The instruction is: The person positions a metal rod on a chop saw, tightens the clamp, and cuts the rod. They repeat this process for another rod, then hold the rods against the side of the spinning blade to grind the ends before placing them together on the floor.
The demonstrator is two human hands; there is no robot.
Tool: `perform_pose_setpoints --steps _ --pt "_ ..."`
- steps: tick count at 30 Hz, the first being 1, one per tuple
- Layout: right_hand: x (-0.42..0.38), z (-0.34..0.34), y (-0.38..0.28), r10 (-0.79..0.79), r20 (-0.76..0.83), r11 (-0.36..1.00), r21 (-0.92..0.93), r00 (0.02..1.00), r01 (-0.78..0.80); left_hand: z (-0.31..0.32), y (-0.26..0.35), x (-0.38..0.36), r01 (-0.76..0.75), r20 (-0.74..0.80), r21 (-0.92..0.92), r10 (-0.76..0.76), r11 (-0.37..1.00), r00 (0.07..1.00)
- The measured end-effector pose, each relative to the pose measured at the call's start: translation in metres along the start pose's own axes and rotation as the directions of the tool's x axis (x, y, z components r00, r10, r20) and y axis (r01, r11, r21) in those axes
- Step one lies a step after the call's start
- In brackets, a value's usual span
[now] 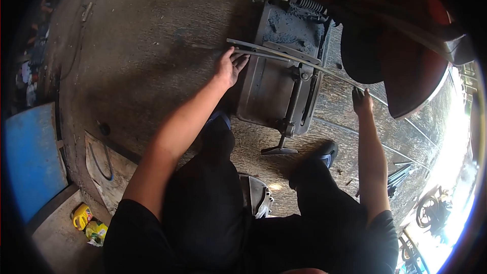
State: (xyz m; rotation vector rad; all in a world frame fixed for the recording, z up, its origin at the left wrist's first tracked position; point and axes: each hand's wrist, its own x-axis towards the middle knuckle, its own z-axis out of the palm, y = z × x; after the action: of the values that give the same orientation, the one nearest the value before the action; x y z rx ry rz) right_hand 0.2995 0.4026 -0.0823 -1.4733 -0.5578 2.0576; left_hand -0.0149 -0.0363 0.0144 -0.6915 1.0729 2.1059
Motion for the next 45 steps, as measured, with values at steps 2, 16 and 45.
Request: perform_pose_setpoints --steps 2,16,45 --pt "-0.004 0.001 -0.002 -0.287 0.182 0.752 -0.566 0.941 0.339 -0.007 0.000 0.006 0.013 0.052 0.011 -0.013 1.000 0.999" --pt "0.015 0.019 0.026 -0.219 0.607 -0.090 -0.792 0.764 0.604 0.007 -0.005 0.007 -0.012 0.093 0.174 -0.004 0.985 0.996" --pt "0.019 0.018 0.033 -0.368 0.701 0.196 -0.584 0.611 0.788 0.024 -0.015 0.010 -0.067 -0.020 0.228 0.073 0.971 0.997"
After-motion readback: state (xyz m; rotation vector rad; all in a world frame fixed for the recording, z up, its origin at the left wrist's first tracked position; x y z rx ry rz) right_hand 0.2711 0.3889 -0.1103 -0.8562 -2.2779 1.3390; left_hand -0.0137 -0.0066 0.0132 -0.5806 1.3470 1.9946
